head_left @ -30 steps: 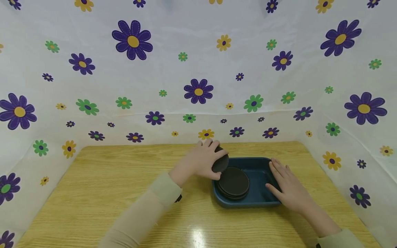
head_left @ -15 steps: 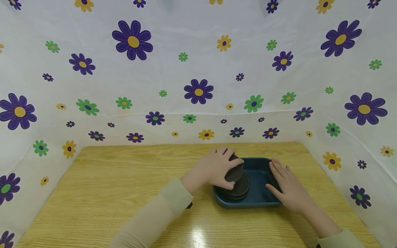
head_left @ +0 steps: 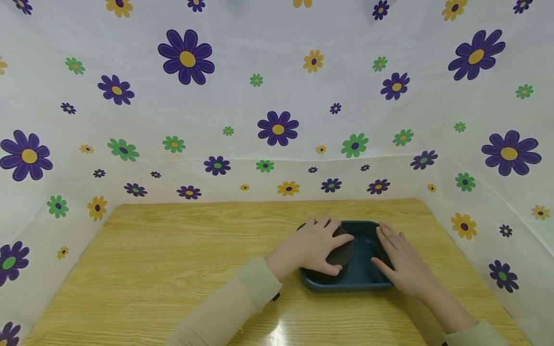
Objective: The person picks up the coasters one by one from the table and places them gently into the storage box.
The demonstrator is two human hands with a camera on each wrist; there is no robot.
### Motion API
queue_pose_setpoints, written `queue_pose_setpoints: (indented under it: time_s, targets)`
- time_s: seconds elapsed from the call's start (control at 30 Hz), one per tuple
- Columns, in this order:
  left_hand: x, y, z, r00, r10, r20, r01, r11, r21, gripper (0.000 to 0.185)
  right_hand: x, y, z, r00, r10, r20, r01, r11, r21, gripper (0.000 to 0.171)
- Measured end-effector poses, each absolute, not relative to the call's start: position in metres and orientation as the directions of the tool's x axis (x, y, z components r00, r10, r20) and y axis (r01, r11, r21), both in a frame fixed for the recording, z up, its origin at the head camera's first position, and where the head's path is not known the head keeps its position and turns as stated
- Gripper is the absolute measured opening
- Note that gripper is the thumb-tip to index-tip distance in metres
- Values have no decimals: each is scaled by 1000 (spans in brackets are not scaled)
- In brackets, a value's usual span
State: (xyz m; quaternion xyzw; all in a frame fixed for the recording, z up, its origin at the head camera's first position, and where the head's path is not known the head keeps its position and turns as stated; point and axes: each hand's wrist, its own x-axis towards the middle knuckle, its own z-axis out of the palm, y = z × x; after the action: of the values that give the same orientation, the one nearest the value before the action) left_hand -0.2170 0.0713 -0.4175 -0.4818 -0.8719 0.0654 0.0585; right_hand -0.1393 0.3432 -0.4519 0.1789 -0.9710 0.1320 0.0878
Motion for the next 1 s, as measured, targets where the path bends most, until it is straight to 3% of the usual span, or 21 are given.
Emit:
queue_pose_setpoints:
  time_s: [0.6,1.0]
  targets:
    - [-213,71,-425,-536,843,-47,831,518,-202,73,-140,344,-456,-913,-327,245,-380,899,-217,78]
    - [-212,68,-423,-520,854,-16,836,505,-213,66,-140,345,-457,-906,-329,267,-388,898,-209,78]
